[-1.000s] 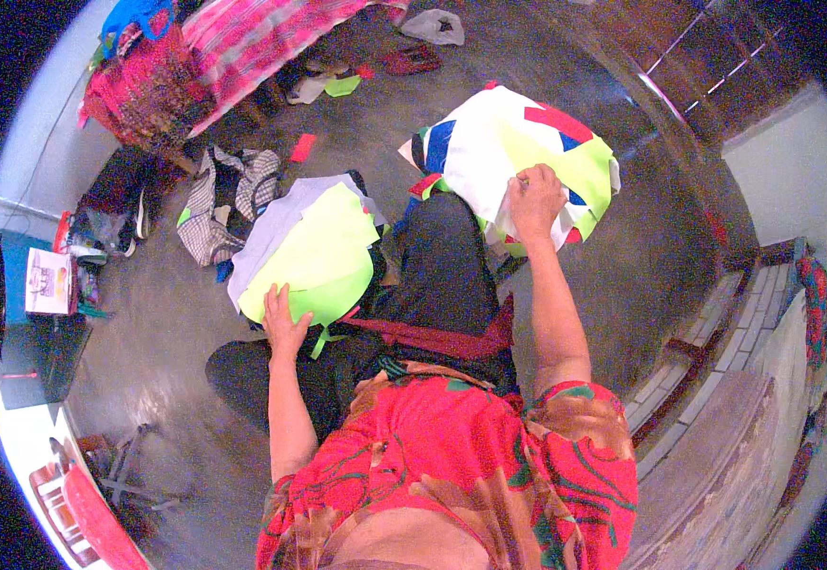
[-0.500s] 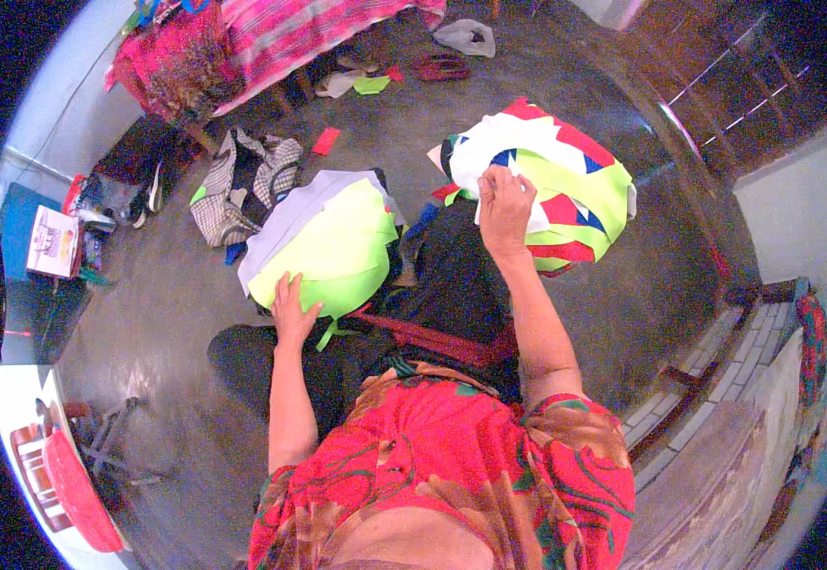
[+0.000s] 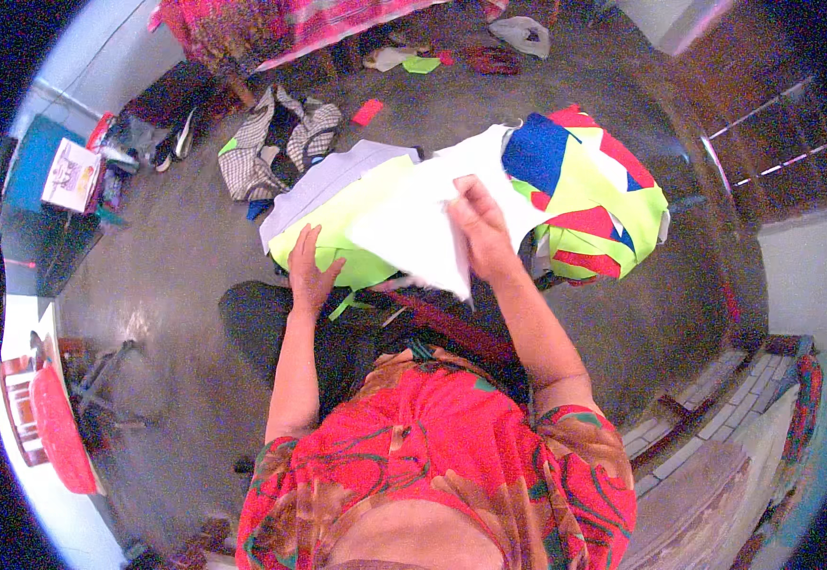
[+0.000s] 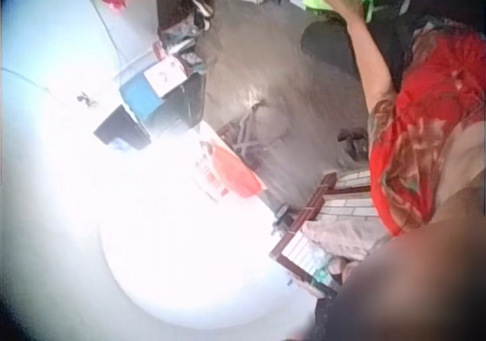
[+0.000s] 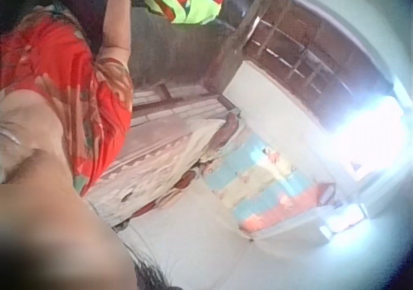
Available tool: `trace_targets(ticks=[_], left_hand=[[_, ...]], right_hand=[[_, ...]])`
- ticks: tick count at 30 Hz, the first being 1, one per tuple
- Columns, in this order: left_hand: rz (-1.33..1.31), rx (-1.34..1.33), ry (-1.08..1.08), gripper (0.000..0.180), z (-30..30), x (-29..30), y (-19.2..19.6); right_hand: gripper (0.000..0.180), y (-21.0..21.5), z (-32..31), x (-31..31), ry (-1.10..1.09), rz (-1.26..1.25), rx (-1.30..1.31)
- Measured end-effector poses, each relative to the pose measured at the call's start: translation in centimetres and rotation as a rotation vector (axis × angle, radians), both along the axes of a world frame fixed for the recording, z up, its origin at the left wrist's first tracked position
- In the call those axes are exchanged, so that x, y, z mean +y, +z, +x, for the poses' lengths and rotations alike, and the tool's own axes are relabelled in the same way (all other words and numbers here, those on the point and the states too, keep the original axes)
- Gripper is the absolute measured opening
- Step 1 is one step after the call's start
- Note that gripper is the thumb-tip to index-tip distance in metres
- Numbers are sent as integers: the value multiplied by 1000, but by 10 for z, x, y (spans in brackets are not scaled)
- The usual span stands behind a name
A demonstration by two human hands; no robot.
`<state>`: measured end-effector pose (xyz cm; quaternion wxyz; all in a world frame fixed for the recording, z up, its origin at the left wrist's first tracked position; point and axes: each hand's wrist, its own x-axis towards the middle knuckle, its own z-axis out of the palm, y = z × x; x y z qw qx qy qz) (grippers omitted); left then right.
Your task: The person sits on the floor and sorts colorful fabric pieces by picking them up, folding them, and stacking them into two piles on their lap. The person handles the pieces one at a time, alternating between the left and right piles.
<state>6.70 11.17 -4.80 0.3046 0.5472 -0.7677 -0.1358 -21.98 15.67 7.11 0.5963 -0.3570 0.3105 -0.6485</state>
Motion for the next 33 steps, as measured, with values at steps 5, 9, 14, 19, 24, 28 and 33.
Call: trace_targets(ticks=[5,9,14,19,24,28,33], left_hand=[[-48,251,-88,69,-25,21,6],[-137,466,-40,62,-39,27,3],[-112,511,88,48,-18,12,7],[-236,331,150,31,11,-8,13],[-415,116,212,16,58,-63,50],[-655,62,322,24,74,-78,110],[-683,-52,395,22,78,-63,95]], right_hand=[[21,-5,61,22,358,89,-126],[29,-2,76,37,641,104,-134],[31,10,67,38,650,109,-33],[24,27,50,1,362,78,89],[21,19,17,-90,258,33,203],[16,40,16,-130,267,5,93],[15,-8,-12,-175,215,66,312]])
